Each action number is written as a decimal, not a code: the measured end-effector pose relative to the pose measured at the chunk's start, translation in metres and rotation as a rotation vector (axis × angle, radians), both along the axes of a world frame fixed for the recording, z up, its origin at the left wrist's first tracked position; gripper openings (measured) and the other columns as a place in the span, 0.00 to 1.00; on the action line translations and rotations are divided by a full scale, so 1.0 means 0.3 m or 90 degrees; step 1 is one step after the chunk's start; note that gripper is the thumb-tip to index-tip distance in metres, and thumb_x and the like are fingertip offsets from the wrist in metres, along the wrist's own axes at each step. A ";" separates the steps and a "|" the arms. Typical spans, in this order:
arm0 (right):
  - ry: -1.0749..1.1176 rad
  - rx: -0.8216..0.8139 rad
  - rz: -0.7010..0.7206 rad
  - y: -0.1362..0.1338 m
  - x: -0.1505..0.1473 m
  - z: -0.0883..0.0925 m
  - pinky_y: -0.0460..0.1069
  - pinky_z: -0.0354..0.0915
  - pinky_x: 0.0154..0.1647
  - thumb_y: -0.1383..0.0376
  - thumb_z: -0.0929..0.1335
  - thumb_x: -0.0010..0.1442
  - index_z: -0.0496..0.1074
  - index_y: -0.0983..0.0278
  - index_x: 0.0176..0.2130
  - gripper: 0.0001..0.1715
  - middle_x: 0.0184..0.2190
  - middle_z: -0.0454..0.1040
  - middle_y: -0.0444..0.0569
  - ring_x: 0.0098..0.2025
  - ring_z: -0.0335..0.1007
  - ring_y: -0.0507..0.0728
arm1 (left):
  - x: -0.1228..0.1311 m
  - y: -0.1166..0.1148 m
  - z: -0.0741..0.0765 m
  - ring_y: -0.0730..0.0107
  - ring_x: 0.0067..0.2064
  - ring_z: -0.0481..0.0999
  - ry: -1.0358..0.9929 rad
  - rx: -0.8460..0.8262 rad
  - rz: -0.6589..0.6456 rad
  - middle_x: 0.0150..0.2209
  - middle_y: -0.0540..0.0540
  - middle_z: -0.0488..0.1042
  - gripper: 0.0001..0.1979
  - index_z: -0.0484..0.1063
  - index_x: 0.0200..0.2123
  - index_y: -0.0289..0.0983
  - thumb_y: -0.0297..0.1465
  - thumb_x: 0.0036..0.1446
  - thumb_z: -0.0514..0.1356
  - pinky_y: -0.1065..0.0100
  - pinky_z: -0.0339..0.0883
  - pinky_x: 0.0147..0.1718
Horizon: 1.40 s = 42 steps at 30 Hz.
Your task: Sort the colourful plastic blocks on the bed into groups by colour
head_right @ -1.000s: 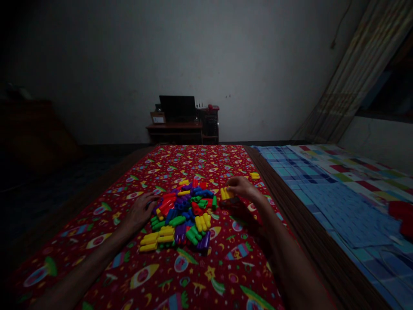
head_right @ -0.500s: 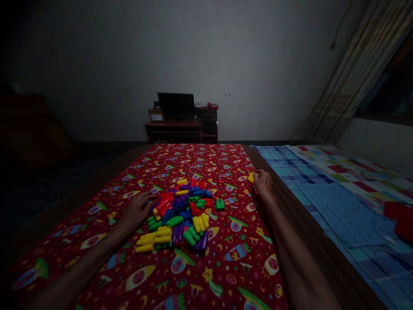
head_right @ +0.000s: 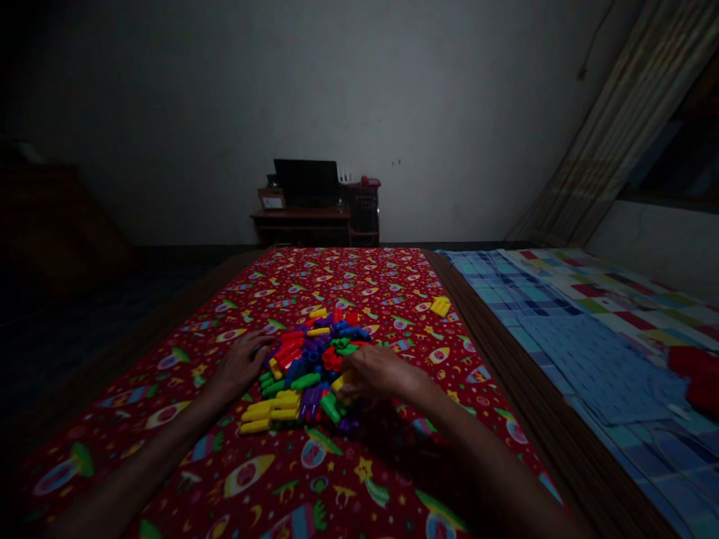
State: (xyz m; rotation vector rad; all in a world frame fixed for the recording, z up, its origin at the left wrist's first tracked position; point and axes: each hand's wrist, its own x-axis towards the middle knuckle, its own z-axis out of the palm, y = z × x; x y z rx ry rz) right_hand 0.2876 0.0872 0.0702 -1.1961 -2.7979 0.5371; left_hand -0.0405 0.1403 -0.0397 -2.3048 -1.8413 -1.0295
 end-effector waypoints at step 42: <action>-0.001 -0.097 -0.055 0.086 0.012 -0.076 0.45 0.45 0.23 0.53 0.66 0.58 0.71 0.65 0.28 0.18 0.18 0.59 0.40 0.21 0.51 0.47 | 0.009 -0.011 0.020 0.53 0.51 0.72 0.017 -0.016 -0.012 0.48 0.37 0.74 0.20 0.75 0.41 0.35 0.36 0.57 0.47 0.49 0.65 0.53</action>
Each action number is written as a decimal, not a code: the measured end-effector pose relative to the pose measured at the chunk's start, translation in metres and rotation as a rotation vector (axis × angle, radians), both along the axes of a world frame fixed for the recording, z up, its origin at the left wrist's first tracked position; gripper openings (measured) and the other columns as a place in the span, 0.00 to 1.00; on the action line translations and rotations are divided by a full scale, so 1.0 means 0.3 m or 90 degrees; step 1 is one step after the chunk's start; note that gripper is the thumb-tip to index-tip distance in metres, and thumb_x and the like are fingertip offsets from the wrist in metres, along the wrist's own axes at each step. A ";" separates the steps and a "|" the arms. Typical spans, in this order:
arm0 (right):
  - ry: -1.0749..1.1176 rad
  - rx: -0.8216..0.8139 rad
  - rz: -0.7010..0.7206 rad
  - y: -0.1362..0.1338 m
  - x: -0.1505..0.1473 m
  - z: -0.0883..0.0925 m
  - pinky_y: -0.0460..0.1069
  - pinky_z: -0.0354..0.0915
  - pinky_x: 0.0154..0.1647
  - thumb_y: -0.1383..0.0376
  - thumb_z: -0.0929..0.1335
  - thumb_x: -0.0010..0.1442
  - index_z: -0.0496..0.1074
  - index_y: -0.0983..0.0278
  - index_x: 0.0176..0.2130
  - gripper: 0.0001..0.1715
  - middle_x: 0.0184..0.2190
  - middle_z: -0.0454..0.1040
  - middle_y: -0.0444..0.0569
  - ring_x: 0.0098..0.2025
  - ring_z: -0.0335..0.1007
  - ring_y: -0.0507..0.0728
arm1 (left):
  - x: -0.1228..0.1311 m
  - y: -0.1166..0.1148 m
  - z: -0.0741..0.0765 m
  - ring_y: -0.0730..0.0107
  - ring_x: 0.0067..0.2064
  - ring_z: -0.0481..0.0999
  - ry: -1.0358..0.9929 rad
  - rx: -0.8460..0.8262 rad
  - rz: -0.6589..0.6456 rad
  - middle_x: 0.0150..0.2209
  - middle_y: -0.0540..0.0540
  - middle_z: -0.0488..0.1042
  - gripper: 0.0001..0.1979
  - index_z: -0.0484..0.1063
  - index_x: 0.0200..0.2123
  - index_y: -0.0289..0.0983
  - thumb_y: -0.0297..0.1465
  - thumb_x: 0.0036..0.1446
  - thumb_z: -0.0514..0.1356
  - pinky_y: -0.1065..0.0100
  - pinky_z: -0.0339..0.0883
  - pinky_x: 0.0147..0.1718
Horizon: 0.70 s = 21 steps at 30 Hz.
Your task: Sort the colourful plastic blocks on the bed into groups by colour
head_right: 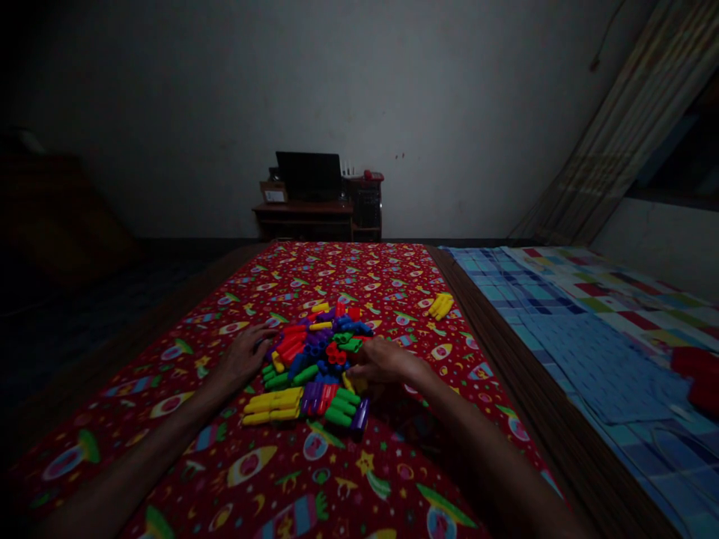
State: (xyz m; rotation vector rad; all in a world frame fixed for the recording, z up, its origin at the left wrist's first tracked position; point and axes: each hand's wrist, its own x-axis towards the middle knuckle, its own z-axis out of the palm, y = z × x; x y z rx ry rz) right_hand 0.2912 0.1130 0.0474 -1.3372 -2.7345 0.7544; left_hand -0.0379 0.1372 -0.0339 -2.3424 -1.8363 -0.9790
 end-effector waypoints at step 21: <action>0.236 0.496 -0.483 0.252 0.344 -0.062 0.50 0.63 0.40 0.61 0.64 0.58 0.76 0.68 0.41 0.18 0.39 0.78 0.57 0.38 0.72 0.58 | -0.016 0.010 -0.020 0.55 0.52 0.72 0.009 0.010 0.010 0.48 0.39 0.75 0.19 0.76 0.41 0.37 0.37 0.57 0.48 0.53 0.66 0.53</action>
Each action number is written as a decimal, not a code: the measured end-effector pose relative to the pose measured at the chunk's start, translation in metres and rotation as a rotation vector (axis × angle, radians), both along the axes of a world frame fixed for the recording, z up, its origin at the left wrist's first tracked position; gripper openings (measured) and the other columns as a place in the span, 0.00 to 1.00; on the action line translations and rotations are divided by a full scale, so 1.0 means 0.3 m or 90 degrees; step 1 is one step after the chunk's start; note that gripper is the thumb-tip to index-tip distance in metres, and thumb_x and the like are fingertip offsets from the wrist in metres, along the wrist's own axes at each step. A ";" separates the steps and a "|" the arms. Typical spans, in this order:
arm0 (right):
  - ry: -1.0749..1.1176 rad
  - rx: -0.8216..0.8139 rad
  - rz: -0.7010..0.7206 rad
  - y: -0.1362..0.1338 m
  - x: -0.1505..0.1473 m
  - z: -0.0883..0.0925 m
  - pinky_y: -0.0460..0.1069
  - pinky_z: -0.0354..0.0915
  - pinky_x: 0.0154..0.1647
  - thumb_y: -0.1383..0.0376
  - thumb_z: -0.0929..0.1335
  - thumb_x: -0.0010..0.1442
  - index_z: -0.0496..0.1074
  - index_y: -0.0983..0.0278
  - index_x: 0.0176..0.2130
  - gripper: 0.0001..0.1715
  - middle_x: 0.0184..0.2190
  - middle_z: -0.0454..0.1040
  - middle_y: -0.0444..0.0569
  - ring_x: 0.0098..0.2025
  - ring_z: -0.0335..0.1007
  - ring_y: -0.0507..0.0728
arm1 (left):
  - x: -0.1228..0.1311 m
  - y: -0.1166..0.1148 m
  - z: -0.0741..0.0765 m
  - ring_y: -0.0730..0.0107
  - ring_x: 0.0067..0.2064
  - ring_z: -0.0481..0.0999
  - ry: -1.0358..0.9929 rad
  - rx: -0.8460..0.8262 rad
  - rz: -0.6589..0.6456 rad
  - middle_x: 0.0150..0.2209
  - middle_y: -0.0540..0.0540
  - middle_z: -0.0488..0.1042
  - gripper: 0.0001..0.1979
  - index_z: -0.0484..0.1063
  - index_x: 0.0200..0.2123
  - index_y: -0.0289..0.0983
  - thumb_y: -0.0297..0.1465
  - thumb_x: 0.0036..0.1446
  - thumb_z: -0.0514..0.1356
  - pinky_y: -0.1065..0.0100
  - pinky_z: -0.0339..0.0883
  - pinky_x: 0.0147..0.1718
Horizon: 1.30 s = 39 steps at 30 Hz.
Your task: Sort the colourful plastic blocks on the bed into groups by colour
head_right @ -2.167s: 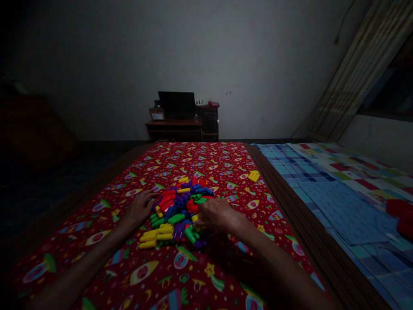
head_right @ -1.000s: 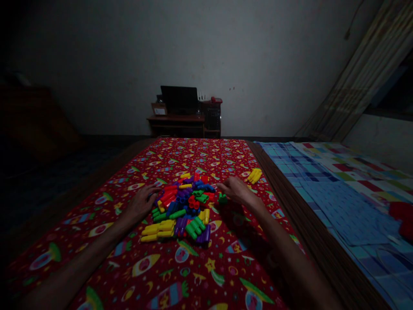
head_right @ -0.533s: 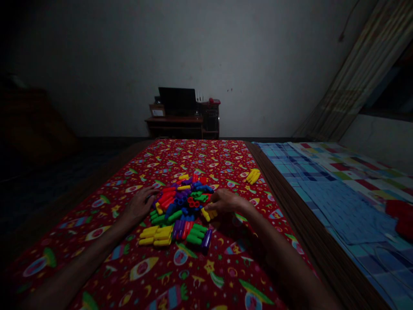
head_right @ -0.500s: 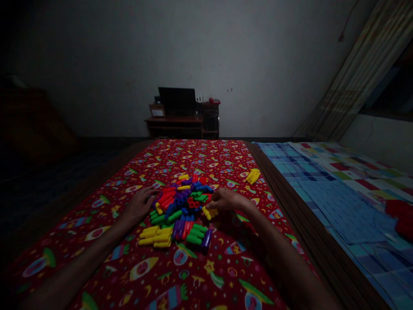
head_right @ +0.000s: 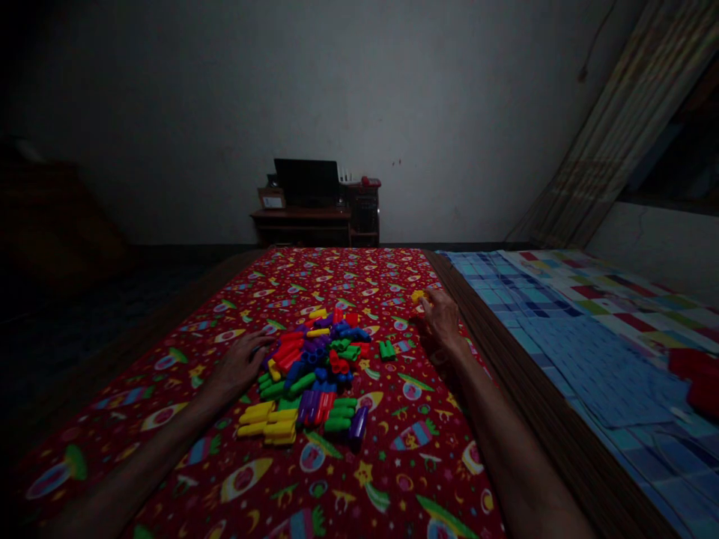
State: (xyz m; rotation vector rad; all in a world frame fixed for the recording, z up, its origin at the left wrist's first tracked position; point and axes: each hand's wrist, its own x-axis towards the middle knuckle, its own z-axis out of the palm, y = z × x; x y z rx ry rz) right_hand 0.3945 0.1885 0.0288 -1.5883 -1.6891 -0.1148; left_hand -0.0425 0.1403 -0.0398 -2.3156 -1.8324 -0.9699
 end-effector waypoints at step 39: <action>0.071 -0.275 0.354 -0.040 -0.458 0.052 0.44 0.53 0.25 0.58 0.60 0.60 0.71 0.68 0.22 0.23 0.17 0.64 0.42 0.22 0.59 0.50 | 0.018 -0.016 0.006 0.55 0.52 0.72 -0.028 0.007 -0.001 0.47 0.38 0.75 0.18 0.75 0.41 0.36 0.35 0.58 0.48 0.51 0.66 0.53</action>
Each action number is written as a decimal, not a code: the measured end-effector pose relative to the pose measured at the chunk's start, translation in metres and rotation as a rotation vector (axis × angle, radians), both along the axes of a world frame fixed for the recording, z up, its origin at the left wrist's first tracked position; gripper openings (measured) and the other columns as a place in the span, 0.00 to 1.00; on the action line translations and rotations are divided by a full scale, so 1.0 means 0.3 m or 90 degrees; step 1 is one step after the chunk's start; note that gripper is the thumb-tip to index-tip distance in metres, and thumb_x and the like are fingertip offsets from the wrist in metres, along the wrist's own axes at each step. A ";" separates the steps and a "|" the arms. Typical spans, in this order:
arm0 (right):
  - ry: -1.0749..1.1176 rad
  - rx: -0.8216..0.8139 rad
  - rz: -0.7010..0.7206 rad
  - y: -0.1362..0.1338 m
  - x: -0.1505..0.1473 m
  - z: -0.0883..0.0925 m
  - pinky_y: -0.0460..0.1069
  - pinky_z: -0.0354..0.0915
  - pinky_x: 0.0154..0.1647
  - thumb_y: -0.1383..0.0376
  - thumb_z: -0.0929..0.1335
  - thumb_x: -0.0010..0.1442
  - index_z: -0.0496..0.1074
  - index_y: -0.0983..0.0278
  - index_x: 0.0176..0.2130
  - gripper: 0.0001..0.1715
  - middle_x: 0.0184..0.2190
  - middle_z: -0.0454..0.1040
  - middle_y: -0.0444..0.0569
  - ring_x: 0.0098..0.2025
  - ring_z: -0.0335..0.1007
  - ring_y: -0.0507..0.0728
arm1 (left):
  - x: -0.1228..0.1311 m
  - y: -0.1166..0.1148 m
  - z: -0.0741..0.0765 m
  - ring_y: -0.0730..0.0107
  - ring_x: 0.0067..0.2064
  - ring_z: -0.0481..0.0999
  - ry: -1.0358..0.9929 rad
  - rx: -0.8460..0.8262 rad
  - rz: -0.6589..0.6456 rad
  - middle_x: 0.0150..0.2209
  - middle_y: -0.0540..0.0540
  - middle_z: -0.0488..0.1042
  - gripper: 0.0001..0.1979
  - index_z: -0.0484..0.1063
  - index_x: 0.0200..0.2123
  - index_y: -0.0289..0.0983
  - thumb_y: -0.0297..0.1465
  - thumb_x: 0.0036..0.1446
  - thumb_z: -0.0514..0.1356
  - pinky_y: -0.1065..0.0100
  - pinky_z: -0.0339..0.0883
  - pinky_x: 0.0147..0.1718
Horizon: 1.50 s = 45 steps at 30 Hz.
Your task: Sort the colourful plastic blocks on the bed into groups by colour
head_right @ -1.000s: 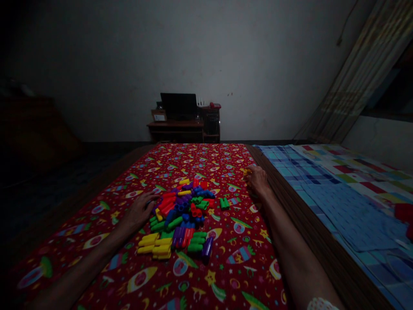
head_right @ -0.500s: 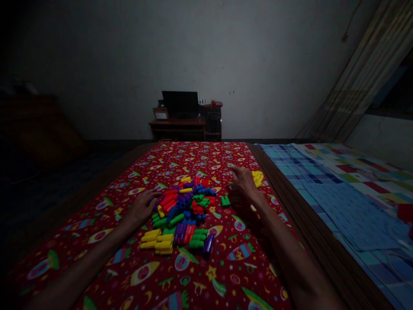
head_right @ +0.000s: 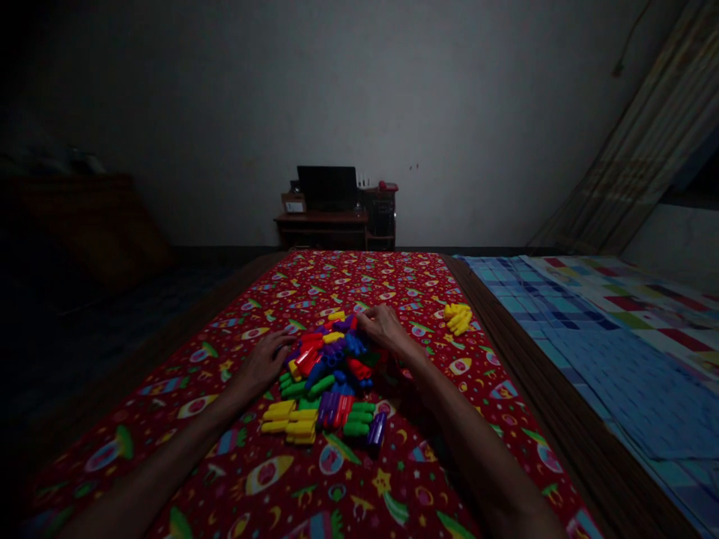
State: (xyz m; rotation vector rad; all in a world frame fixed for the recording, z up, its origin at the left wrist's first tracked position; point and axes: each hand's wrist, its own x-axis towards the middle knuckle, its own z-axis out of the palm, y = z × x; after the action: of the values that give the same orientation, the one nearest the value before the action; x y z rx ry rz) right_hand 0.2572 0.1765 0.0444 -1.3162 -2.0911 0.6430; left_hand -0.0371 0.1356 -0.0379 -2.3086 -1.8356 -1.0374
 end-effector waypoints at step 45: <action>-0.313 0.162 -0.407 0.090 0.436 -0.020 0.48 0.62 0.43 0.66 0.64 0.58 0.77 0.67 0.44 0.17 0.43 0.78 0.58 0.44 0.72 0.60 | -0.014 0.021 -0.024 0.55 0.51 0.72 0.005 0.017 -0.008 0.46 0.40 0.75 0.18 0.75 0.40 0.37 0.36 0.58 0.48 0.52 0.66 0.52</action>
State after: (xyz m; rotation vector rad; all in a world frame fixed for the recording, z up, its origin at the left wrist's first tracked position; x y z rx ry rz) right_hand 0.3880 0.2034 0.0384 -1.9840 -1.8340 -0.2360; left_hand -0.0413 0.1418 -0.0451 -2.3087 -1.7960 -1.0452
